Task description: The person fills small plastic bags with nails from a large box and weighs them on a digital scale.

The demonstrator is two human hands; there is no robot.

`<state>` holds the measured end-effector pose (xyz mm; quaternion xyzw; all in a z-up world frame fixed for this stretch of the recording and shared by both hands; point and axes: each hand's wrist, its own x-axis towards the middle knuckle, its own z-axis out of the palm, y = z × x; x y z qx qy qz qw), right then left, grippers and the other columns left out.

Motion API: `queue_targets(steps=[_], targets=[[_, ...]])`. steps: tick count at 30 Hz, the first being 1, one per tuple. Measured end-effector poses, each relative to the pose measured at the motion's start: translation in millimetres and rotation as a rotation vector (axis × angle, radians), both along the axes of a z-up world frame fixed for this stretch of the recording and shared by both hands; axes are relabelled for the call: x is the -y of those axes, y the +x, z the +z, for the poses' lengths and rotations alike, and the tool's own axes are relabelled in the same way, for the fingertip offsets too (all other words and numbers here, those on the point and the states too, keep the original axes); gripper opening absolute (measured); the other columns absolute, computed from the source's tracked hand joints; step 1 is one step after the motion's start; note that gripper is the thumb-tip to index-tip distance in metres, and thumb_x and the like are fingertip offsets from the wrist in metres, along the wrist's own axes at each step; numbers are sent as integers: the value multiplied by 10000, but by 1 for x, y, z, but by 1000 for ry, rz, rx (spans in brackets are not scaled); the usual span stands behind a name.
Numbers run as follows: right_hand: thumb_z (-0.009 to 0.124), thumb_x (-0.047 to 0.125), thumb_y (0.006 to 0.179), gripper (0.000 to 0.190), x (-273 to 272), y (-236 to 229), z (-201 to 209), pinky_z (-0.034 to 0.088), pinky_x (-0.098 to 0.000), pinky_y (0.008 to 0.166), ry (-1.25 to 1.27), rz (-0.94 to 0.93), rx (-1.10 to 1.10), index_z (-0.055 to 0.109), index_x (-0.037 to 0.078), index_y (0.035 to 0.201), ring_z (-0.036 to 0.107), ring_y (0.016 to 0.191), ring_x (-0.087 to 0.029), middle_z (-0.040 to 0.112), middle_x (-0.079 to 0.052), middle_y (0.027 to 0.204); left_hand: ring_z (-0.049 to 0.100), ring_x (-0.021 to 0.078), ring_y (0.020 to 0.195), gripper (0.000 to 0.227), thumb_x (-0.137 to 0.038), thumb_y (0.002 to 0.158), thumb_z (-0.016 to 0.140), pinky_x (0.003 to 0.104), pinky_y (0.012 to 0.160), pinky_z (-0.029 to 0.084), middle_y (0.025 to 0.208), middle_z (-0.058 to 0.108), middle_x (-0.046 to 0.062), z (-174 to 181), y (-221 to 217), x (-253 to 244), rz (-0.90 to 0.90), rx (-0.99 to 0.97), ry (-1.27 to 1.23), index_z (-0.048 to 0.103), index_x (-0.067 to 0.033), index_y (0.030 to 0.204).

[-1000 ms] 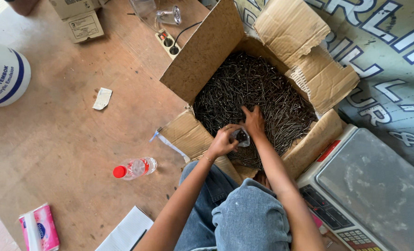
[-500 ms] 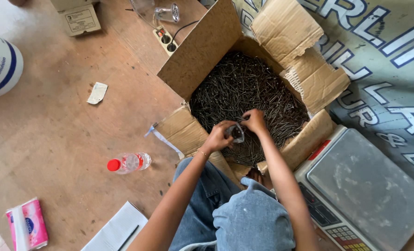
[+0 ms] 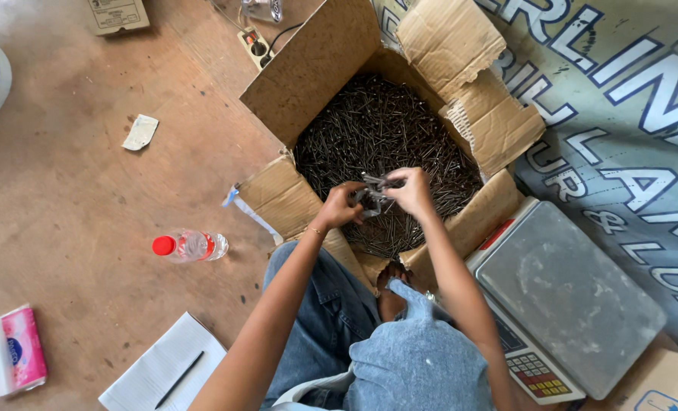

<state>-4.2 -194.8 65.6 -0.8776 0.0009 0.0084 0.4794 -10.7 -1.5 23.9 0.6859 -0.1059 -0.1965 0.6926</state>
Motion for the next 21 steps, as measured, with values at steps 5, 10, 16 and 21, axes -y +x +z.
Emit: queue_targets(steps=[5,10,16,21], targets=[[751,53,548,216,-16,1,-21,521,-344,726,-79,92,51,728,103,757,657,792,-289,693,-84,798,625,380,589,367,2,661,615,403,490,543,1021,519,281,-8,-5,6,21,77,224,586,112,1010],[733,61,600,188,-14,-1,-9,526,-335,712,-87,129,73,732,113,781,658,781,-291,690,-96,785,621,352,482,458,89,739,490,371,466,591,1225,369,279,-21,4,6,18,-92,-34,485,122,1196],[717,42,627,206,-18,-7,19,531,-331,689,-50,140,38,735,89,826,665,775,-293,696,-118,786,618,376,491,432,102,720,489,390,472,597,1182,398,298,0,0,5,18,-50,-39,505,140,1150],[650,-31,783,280,-26,-13,58,585,-362,601,290,150,-211,619,-70,1059,660,787,-365,606,-305,1037,609,385,483,437,106,714,510,410,451,592,1191,404,315,7,1,4,23,-53,-53,493,175,1145]])
